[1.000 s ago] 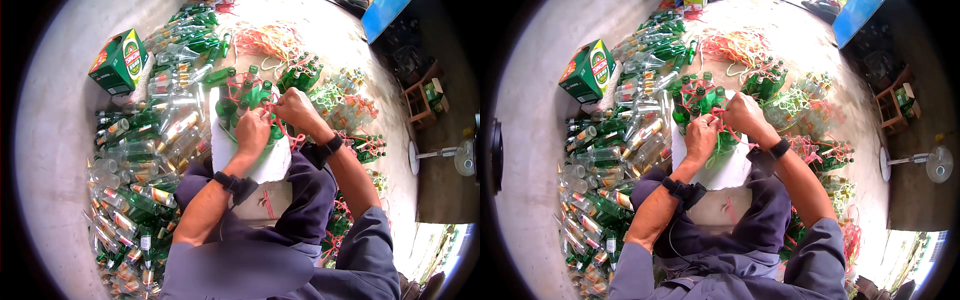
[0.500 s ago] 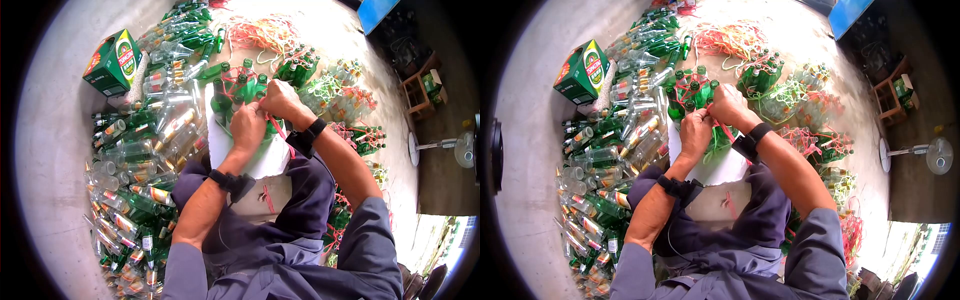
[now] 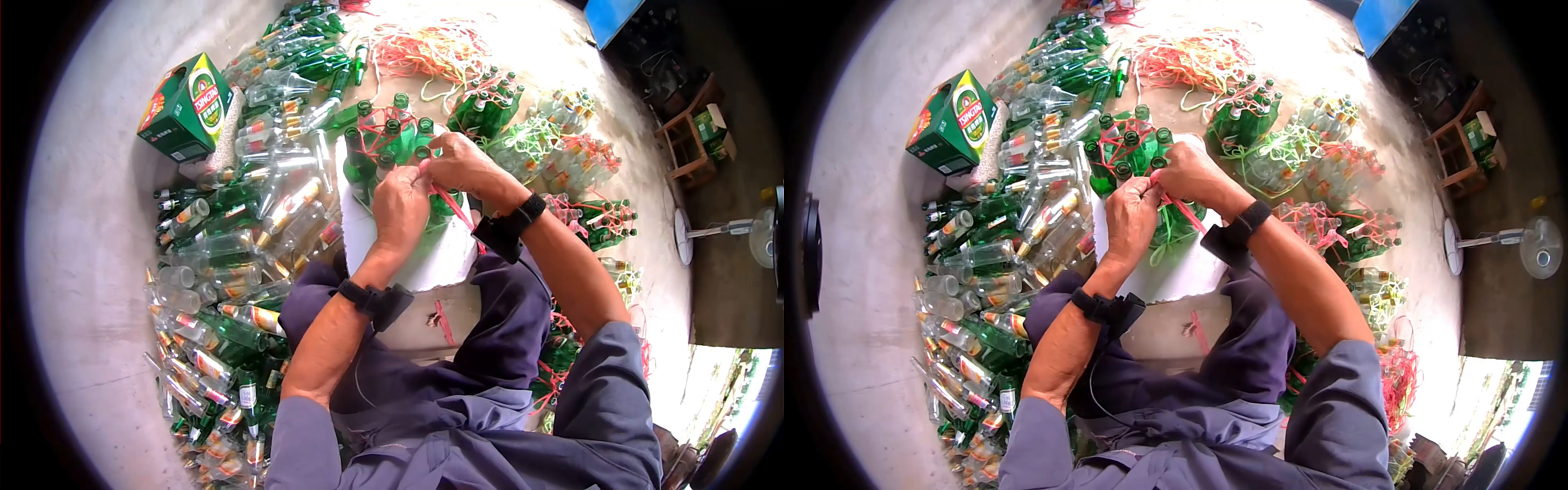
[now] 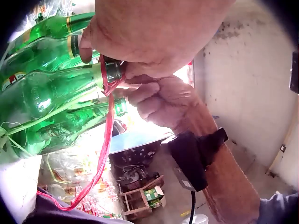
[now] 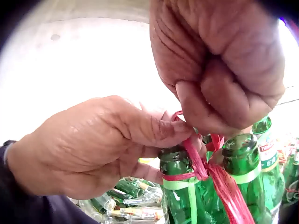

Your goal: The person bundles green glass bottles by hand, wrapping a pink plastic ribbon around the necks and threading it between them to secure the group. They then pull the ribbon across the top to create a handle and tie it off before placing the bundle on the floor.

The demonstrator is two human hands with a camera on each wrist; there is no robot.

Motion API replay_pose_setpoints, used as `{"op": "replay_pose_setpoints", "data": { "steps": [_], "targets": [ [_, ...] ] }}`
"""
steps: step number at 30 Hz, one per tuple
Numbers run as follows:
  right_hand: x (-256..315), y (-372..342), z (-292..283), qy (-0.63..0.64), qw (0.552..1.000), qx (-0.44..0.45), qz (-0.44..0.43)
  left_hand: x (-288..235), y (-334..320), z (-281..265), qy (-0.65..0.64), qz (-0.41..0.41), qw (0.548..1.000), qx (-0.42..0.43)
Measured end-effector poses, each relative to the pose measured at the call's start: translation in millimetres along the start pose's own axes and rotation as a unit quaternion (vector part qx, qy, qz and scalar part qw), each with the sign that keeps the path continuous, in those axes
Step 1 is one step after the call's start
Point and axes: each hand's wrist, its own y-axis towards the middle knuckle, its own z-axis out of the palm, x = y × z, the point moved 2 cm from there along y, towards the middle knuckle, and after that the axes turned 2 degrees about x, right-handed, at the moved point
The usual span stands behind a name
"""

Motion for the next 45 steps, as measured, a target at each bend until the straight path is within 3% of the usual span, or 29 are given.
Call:
{"op": "replay_pose_setpoints", "data": {
  "steps": [1,3,4,6,7,9,13,14,15,16,17,19,23,25,27,29,31,36,40,42,45],
  "targets": [
    [-7,0,-1,0.002,1.000,-0.001,-0.001,0,0,0,-0.001,0.022,1.000,-0.016],
    [-14,1,1,0.033,0.993,0.102,-0.049,1,0,0,0.002,0.031,0.999,-0.015],
    [-14,0,0,0.034,0.993,0.101,-0.049,1,0,0,0.003,0.038,0.999,-0.015],
    [-6,-4,-2,-0.110,0.975,0.083,-0.176,0,-1,1,-0.002,0.039,0.999,-0.020],
    [-1,-5,0,-0.110,0.975,0.081,-0.177,-1,-2,1,-0.008,0.037,0.999,-0.025],
    [-2,-5,5,0.006,0.997,0.036,0.069,0,-2,-1,-0.012,0.033,0.999,-0.017],
    [-17,-15,-3,0.142,0.986,0.075,0.043,2,-5,1,0.010,0.050,0.998,-0.035],
    [-30,-10,-1,0.027,0.980,0.035,-0.194,1,-5,0,0.012,0.052,0.998,-0.034],
    [-28,-13,0,-0.090,0.904,-0.008,-0.417,-6,-4,-4,0.084,0.090,0.991,-0.060],
    [-33,-13,3,-0.089,0.905,-0.011,-0.417,-11,-4,-6,0.155,0.127,0.976,-0.086],
    [-38,-13,5,-0.062,0.908,-0.022,-0.413,-11,-5,-6,0.156,0.129,0.976,-0.084],
    [-39,-14,6,-0.034,0.911,-0.036,-0.408,-7,-5,-6,0.118,0.053,0.991,-0.046],
    [-42,-17,3,-0.042,0.929,0.020,-0.368,-1,-3,-2,0.118,0.001,0.993,-0.018],
    [-40,-20,1,-0.038,0.936,0.043,-0.348,-2,0,-4,0.104,-0.084,0.991,0.027],
    [-40,-23,1,0.069,0.966,0.091,-0.234,1,0,-5,0.082,-0.059,0.995,0.022],
    [-36,-26,-3,0.068,0.970,0.091,-0.214,3,1,-7,0.060,-0.035,0.997,0.016],
    [-34,-26,-4,0.067,0.974,0.091,-0.196,4,3,-9,-0.060,-0.108,0.991,0.055],
    [-23,-27,-5,0.089,0.987,0.100,-0.091,6,3,-9,-0.123,-0.128,0.982,0.060],
    [-27,-23,-1,0.117,0.984,0.104,-0.085,13,3,-5,-0.164,-0.126,0.977,0.052],
    [-24,-21,1,0.257,0.960,0.060,0.095,13,2,-5,-0.174,-0.129,0.975,0.054],
    [-2,-22,-3,0.188,0.978,0.012,0.089,11,2,-3,-0.205,-0.133,0.968,0.053]
  ]
}}
